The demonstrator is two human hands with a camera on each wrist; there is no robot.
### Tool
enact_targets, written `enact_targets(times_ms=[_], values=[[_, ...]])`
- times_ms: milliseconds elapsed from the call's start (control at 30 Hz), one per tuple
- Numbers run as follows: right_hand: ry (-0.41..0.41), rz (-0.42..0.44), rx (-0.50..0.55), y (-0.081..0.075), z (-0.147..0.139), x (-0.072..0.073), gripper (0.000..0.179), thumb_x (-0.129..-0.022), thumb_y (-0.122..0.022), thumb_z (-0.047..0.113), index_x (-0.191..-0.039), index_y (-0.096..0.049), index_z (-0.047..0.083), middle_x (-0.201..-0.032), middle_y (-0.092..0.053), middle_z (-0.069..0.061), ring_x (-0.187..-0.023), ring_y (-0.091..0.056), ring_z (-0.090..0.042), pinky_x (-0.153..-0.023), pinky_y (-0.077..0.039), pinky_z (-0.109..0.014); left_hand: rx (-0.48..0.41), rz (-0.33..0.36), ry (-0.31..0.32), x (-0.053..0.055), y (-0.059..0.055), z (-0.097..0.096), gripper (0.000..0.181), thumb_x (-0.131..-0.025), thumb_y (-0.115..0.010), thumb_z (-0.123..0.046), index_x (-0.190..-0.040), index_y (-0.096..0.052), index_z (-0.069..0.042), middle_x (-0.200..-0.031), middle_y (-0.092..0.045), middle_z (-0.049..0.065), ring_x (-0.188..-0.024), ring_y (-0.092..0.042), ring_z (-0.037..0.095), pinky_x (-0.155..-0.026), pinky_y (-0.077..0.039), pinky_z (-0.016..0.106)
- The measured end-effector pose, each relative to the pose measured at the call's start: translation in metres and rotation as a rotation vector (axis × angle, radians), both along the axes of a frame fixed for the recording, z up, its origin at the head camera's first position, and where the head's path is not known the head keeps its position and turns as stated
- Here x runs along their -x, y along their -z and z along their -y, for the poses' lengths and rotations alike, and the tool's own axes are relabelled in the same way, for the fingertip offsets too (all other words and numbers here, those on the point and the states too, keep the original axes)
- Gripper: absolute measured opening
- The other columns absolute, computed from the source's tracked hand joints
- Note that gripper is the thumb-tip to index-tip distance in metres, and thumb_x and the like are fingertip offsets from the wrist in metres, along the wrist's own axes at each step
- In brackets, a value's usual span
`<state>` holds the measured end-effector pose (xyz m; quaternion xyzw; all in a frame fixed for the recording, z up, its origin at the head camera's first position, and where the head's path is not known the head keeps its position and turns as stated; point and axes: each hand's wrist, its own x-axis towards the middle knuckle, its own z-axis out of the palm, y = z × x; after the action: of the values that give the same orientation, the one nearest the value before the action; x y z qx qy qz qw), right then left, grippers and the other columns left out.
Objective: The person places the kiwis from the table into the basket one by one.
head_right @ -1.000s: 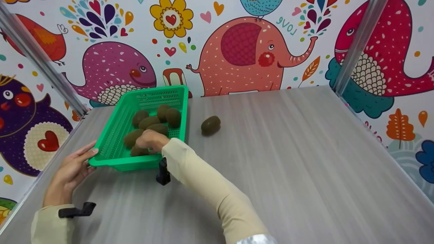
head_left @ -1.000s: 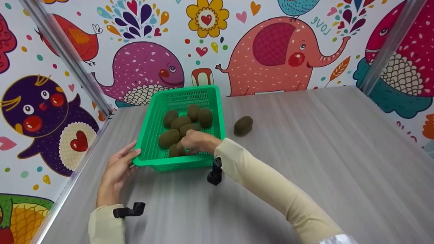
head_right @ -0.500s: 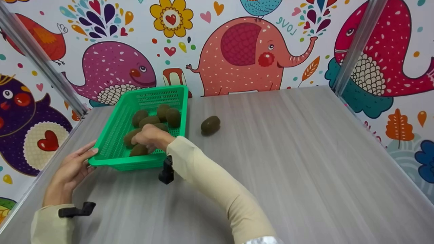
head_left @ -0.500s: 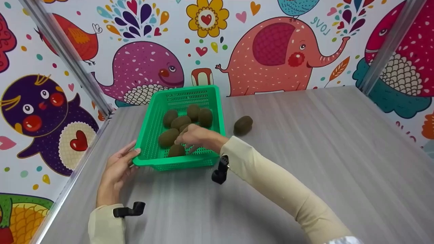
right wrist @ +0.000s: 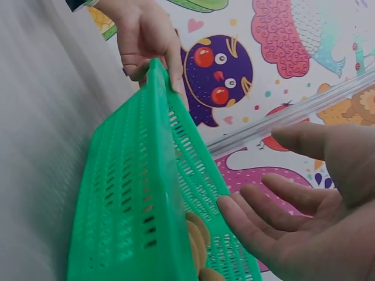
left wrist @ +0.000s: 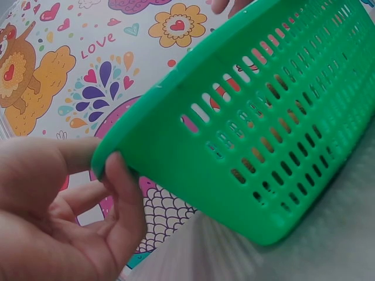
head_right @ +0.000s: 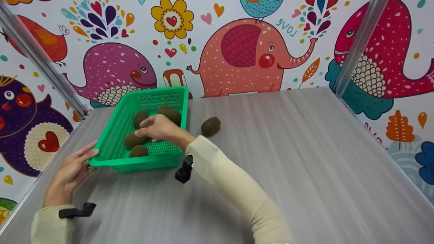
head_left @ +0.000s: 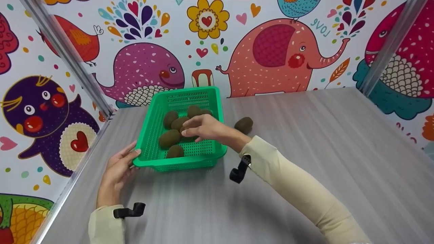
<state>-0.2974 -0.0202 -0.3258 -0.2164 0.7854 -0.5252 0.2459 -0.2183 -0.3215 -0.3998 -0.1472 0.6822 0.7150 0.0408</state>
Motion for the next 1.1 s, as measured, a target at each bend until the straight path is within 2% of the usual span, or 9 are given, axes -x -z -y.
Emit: enact_targets(times_ms=[333,533,733,900,1100], values=[[0.027,-0.068,0.076,-0.009,-0.021,-0.004,0.037,-0.096,-0.069,0.024,-0.131,-0.064,0.012,-0.126,-0.066,-0.007,-0.11,-0.066,-0.02,-0.094,-0.057,-0.034,-0.004,0.008,-0.013,-0.001,0.0,-0.002,0.067,-0.1,-0.063,-0.025,-0.158,-0.031,-0.015,-0.099,-0.067,-0.018,-0.081,-0.065,0.0,-0.072,-0.054,0.019],[0.021,-0.139,0.125,-0.014,-0.032,-0.005,0.04,-0.096,-0.069,0.022,-0.133,-0.061,0.009,-0.131,-0.064,-0.01,-0.119,-0.064,-0.023,-0.1,-0.054,-0.035,-0.025,0.0,-0.019,-0.002,-0.002,0.0,0.068,-0.1,-0.064,-0.024,-0.158,-0.031,-0.014,-0.097,-0.068,-0.018,-0.078,-0.065,0.001,-0.07,-0.054,0.019],[0.012,-0.224,0.154,-0.014,-0.049,0.0,0.046,-0.095,-0.07,0.021,-0.139,-0.057,0.012,-0.133,-0.062,-0.009,-0.125,-0.06,-0.023,-0.105,-0.05,-0.037,-0.034,0.009,-0.025,-0.001,-0.002,0.0,0.068,-0.099,-0.064,-0.023,-0.158,-0.031,-0.016,-0.096,-0.068,-0.018,-0.077,-0.065,0.001,-0.069,-0.053,0.019],[0.016,-0.242,0.164,-0.012,-0.063,0.002,0.05,-0.095,-0.071,0.022,-0.141,-0.055,0.014,-0.135,-0.062,-0.008,-0.128,-0.058,-0.024,-0.105,-0.05,-0.039,-0.024,0.002,-0.016,0.0,-0.002,-0.001,0.066,-0.101,-0.062,-0.023,-0.159,-0.031,-0.015,-0.094,-0.068,-0.017,-0.076,-0.064,0.0,-0.07,-0.052,0.019],[0.027,-0.232,0.201,-0.007,-0.078,0.004,0.051,-0.094,-0.071,0.02,-0.141,-0.056,0.012,-0.137,-0.062,-0.007,-0.128,-0.059,-0.022,-0.104,-0.051,-0.039,-0.002,0.002,-0.003,-0.002,-0.002,-0.002,0.069,-0.1,-0.063,-0.026,-0.159,-0.029,-0.015,-0.098,-0.066,-0.018,-0.079,-0.064,0.0,-0.072,-0.053,0.019]])
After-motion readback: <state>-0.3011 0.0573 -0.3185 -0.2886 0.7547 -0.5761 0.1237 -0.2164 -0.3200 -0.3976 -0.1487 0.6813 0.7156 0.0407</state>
